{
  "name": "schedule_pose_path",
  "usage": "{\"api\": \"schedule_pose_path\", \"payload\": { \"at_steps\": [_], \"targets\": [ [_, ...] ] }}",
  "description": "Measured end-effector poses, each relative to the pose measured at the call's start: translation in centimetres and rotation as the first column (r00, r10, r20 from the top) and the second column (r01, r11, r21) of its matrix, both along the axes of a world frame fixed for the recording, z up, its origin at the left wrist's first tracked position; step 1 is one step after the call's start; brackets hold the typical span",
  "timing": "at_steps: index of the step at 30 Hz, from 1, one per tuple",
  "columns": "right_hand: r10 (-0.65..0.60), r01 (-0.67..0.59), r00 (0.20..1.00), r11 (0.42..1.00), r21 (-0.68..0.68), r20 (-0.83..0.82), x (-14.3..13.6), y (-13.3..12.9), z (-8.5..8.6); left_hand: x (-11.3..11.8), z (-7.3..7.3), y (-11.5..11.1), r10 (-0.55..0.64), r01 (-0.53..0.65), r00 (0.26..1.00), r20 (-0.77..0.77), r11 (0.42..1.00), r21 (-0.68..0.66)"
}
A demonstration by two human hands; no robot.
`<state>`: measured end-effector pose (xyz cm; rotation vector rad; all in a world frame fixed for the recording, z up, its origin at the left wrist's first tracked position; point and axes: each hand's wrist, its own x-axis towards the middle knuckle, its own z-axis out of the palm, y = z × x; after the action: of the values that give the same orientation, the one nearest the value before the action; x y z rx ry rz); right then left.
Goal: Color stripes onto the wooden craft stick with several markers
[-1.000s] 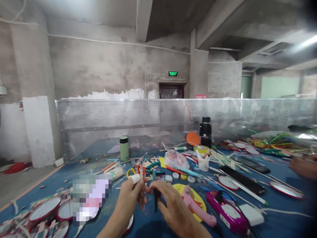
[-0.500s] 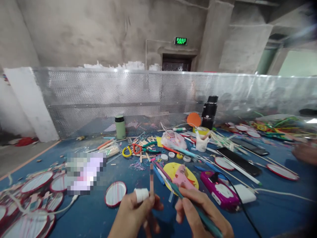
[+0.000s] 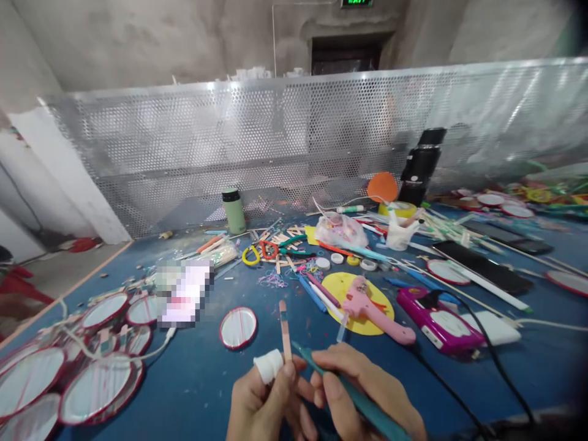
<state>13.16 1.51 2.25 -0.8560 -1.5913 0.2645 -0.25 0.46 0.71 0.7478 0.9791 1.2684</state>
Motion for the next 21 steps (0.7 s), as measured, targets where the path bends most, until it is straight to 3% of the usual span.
{"api": "schedule_pose_path", "payload": {
  "at_steps": [4,10,21],
  "targets": [
    [-0.065,0.059,0.989,0.997,0.054,0.133,0.5,-0.1,-1.0,-0.3,-0.3,-0.5,-0.005,0.005,1.000,-0.021,1.000,0.017],
    [-0.167,0.135,0.959,0.980,0.150,0.231,0.2,0.0,0.1,-0.3,-0.3,-0.5,-0.003,0.007,0.995,-0.103,0.999,0.038],
    [-0.071,0.036,0.976,0.985,0.166,0.205,-0.5,0.0,1.0,-0.3,0.0,-0.9,0.024,0.004,0.977,-0.211,0.991,0.134]
  ]
}}
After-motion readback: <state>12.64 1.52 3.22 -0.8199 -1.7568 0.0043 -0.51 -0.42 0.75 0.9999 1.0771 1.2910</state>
